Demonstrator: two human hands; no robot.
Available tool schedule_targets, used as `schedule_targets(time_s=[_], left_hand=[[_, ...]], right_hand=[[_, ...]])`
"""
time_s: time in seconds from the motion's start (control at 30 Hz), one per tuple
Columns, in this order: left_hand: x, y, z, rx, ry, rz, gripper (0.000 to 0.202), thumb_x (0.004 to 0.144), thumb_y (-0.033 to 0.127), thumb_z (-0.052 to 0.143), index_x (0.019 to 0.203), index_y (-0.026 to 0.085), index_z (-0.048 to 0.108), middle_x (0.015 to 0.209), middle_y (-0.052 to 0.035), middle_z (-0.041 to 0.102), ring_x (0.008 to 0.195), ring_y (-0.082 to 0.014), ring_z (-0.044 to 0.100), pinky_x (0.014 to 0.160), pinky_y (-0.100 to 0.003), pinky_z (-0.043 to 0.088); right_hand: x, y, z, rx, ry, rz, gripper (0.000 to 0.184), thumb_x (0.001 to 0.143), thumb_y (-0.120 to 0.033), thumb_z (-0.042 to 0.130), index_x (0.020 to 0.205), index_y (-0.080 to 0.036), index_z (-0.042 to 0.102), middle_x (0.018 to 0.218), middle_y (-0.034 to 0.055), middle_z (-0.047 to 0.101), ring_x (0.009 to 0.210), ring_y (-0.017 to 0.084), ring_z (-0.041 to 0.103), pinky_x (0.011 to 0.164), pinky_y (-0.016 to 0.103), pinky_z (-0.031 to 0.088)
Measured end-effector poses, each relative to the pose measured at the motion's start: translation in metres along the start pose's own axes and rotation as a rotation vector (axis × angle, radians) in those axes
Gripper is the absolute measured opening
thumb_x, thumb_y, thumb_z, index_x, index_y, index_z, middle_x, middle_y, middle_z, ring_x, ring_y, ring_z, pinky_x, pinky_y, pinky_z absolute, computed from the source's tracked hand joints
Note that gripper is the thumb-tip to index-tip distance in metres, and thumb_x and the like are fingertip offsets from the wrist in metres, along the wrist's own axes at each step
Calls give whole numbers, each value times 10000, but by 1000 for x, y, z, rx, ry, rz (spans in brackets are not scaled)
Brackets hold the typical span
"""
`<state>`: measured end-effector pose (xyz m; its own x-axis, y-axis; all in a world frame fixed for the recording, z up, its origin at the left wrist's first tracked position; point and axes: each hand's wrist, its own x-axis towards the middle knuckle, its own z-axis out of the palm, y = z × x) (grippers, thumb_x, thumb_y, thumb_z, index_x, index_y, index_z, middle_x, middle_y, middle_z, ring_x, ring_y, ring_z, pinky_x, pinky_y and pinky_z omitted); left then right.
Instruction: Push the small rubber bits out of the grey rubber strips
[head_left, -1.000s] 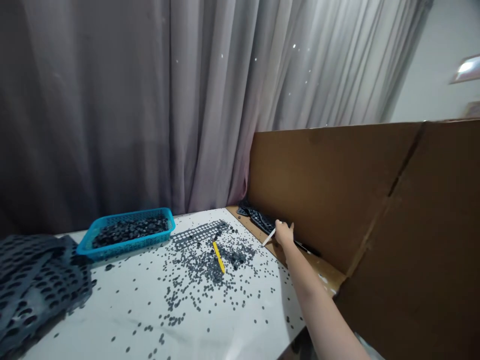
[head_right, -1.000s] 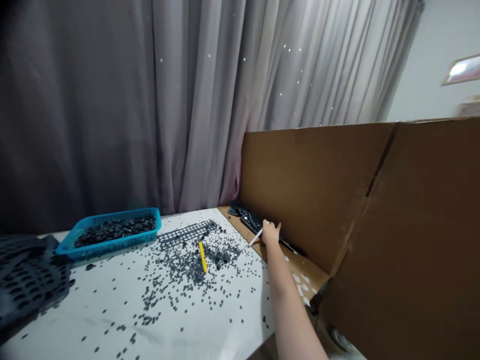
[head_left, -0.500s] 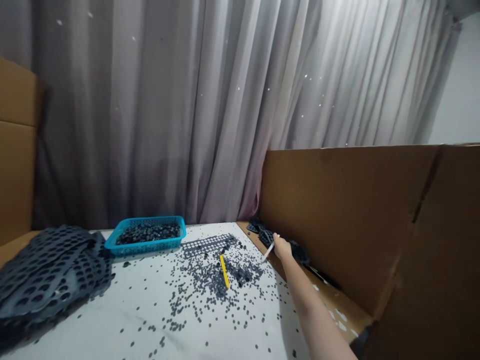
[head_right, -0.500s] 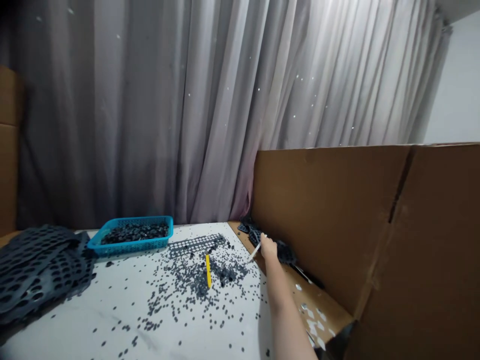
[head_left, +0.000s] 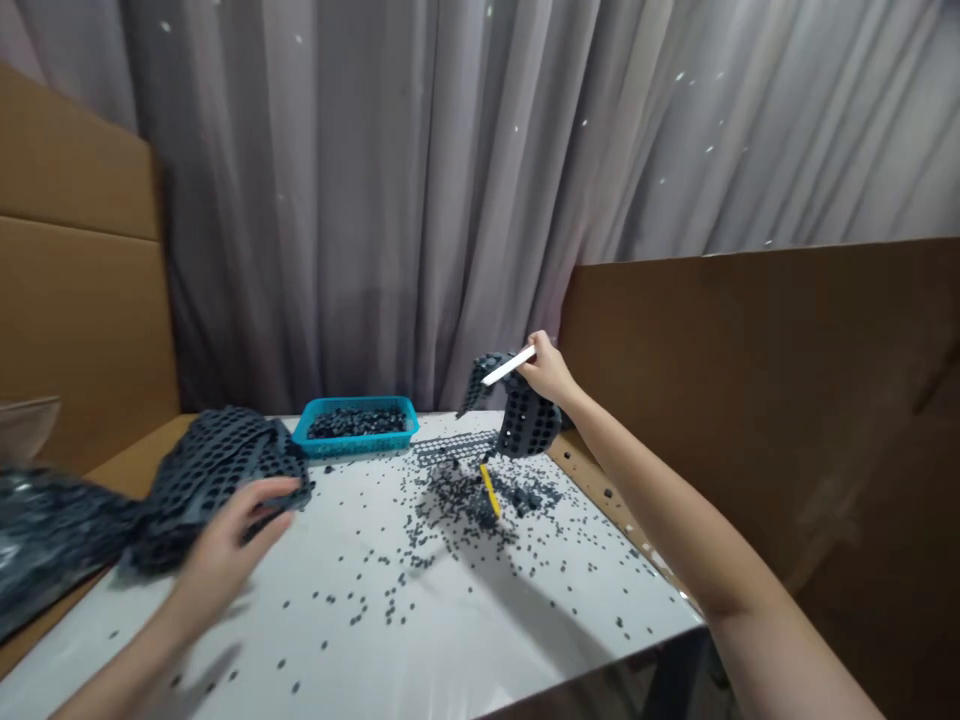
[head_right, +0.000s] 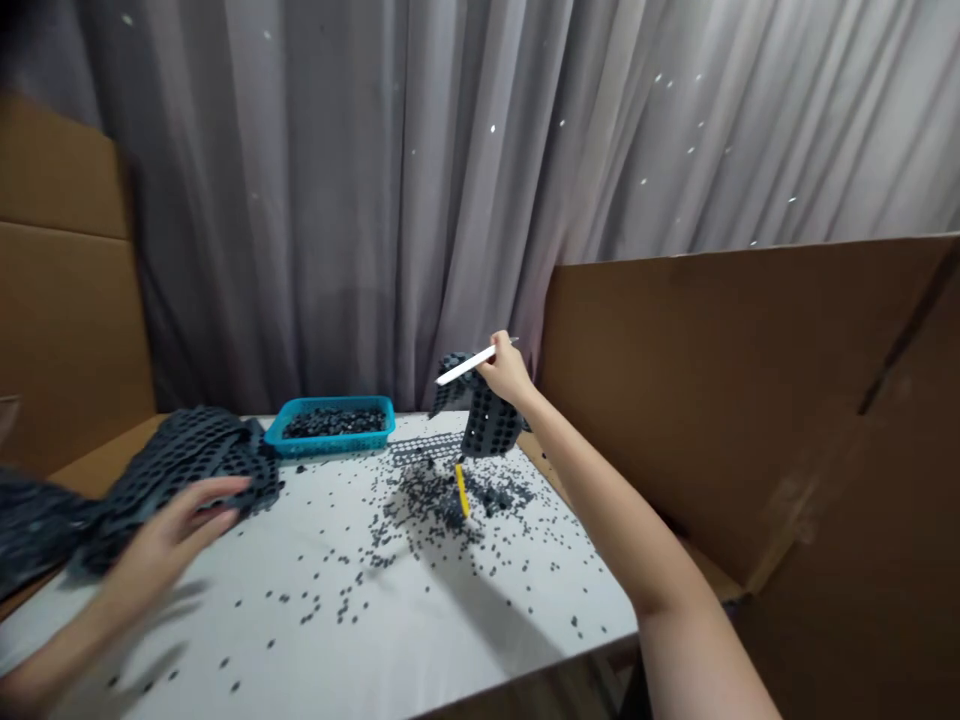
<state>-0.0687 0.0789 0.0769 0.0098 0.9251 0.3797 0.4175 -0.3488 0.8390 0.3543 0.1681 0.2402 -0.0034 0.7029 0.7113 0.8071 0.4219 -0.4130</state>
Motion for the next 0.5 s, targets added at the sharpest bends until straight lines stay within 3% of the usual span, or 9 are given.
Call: schedule_targets(time_s=[0.07,0.13,0.17,0.23,0.3,0.37,0.43,0.5], left_hand=[[15,30,36,-389,-255,-134,470,713,614,579,1009,250,612,1189,-49,623,1168,-285,516,981,-411,420],[30,51,70,-781,-473,-349,551,732,662,517,1004,194,619,1141,-106,642,1084,-291,580,894,-408,482],[36,56,83,-920,-528,-439,586,746,682,474,957,157,629,1072,-138,664,1015,-299,615,844,-409,506],[44,59,100,-1087,-392,-483,489,802,583,480,908,128,628,883,-135,697,830,-271,669,732,-378,537],[46,56,104,-1105,-318,-457,361,820,445,518,943,120,617,788,-97,694,722,-226,671,686,-334,541],[44,54,101,-1094,-268,-407,304,815,336,526,1021,124,595,762,-64,686,671,-189,661,673,-302,539],[41,54,95,-1061,-247,-330,358,807,273,507,1146,163,539,836,-44,686,697,-170,661,700,-301,538],[39,55,88,-987,-261,-248,462,796,245,493,1256,233,453,966,-31,674,770,-165,664,740,-326,536]], right_hand=[[-31,-44,27,157,-77,-131,225,682,-168,498,811,-223,321,709,-34,494,644,138,462,633,245,357],[-68,-81,55,295,-233,-252,214,695,-165,503,813,-222,334,738,-27,508,672,142,479,657,253,370],[-87,-94,68,364,-324,-293,197,714,-169,504,824,-221,349,762,-22,519,679,142,488,658,254,376],[-119,-111,91,469,-445,-333,184,739,-203,530,799,-222,358,764,-22,518,660,139,481,652,261,378],[-142,-114,108,555,-399,-285,188,752,-263,574,795,-218,396,808,-7,532,729,156,501,708,284,386],[-155,-108,122,677,-216,-120,212,752,-310,598,855,-217,437,896,10,538,848,175,518,777,300,387],[-159,-101,136,814,-79,104,301,712,-366,638,877,-224,430,874,-3,526,870,178,530,754,282,397],[-158,-94,149,934,-122,280,378,648,-422,673,804,-230,388,745,-42,493,759,164,543,657,252,397]])
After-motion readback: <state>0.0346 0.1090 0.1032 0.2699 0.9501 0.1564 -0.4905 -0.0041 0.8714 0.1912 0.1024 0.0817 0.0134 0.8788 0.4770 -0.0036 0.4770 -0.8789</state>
